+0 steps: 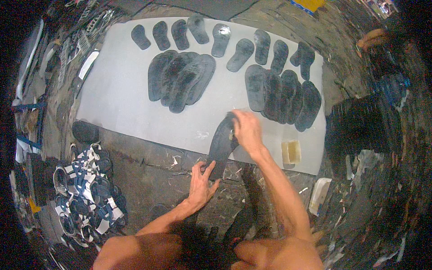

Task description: The person sits on the floor and scrubs multiple black shoe insoles with a brush and a yellow sponge. They pick up each insole, scrub it, and place it back on a white sheet, repeating the process for several insoles.

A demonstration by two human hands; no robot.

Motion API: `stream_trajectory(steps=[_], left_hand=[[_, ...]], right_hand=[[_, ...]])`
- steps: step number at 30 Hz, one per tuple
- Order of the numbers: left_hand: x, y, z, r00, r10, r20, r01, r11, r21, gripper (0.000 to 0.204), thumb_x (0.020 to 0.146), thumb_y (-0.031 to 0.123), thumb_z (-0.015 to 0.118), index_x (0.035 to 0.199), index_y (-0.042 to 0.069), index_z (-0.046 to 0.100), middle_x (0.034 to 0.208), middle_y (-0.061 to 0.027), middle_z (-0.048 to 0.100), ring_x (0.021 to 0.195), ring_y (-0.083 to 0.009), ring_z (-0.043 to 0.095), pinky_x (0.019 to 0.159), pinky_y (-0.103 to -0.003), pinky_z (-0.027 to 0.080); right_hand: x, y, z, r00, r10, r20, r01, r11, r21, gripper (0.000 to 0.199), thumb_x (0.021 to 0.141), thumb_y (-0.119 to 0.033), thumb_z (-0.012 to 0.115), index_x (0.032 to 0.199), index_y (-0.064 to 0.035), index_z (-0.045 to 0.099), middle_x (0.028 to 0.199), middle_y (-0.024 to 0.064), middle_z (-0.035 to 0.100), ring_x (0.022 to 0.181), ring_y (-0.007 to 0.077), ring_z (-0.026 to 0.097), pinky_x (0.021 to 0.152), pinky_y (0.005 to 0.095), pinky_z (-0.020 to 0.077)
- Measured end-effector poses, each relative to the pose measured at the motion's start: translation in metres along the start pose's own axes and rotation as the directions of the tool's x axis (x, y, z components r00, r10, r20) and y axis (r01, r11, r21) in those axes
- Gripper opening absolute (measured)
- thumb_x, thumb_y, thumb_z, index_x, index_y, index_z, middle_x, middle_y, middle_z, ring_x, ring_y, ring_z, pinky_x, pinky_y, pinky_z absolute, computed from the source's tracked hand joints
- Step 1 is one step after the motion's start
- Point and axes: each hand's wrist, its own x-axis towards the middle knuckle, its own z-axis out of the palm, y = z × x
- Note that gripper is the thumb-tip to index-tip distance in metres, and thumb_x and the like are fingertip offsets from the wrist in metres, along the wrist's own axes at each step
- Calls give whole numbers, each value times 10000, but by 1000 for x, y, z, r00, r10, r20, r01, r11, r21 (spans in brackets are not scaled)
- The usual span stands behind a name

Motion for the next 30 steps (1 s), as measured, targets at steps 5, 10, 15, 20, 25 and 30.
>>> stream_trajectory(steps=[5, 10, 15, 20, 25, 30], left_hand=[[0, 0, -5, 996, -84, 36, 85, 996, -20, 818, 850, 151, 939, 1593, 99, 600, 1497, -279, 491, 1284, -433, 561, 1094, -518, 528], [-1, -1, -6, 998, -54, 35, 56, 997, -51, 809, 841, 151, 945, 1578, 92, 619, 1470, -268, 516, 1294, -428, 562, 1086, -517, 527], [8, 7, -15, 1000, 6, 2, -6, 998, -62, 769, 876, 85, 900, 1577, 31, 588, 1488, -291, 497, 1245, -448, 570, 1052, -545, 536], [40, 12, -16, 998, 50, -28, -52, 995, -80, 750, 872, 80, 899, 1555, 0, 599, 1488, -276, 500, 1235, -440, 574, 1071, -540, 528], [35, -14, -23, 991, 43, -130, -69, 976, -205, 642, 887, -49, 747, 1512, 20, 620, 1464, -268, 616, 1310, -481, 638, 1121, -526, 538], [43, -15, -37, 998, 55, -25, -60, 962, -268, 570, 884, -102, 626, 1453, -64, 643, 1479, -274, 637, 1377, -474, 611, 1161, -485, 526]], right_hand=[[5, -43, 5, 817, -394, 420, 392, 915, 95, 401, 900, -38, 705, 1278, -142, 790, 1161, 111, 792, 1161, 365, 714, 996, 507, 567], [-22, 4, -25, 969, -156, 191, 182, 975, -127, 460, 872, -28, 714, 1314, -133, 787, 1139, 134, 770, 1127, 371, 708, 967, 502, 552], [-76, -14, -21, 958, -134, 252, 141, 990, -9, 464, 920, -54, 750, 1380, -106, 741, 1068, 192, 747, 1019, 425, 716, 905, 553, 569], [3, 12, -24, 998, -33, 51, 36, 998, -57, 396, 971, -55, 733, 1366, -84, 727, 1069, 210, 747, 1027, 439, 705, 914, 535, 568], [-62, -37, -8, 963, -109, 248, 115, 993, -11, 435, 922, -49, 667, 1352, -79, 723, 1139, 218, 747, 1107, 429, 698, 959, 539, 567], [-144, -80, -22, 948, -186, 259, 176, 983, 60, 444, 941, -85, 728, 1385, -87, 728, 1150, 160, 772, 1063, 342, 725, 943, 471, 548]])
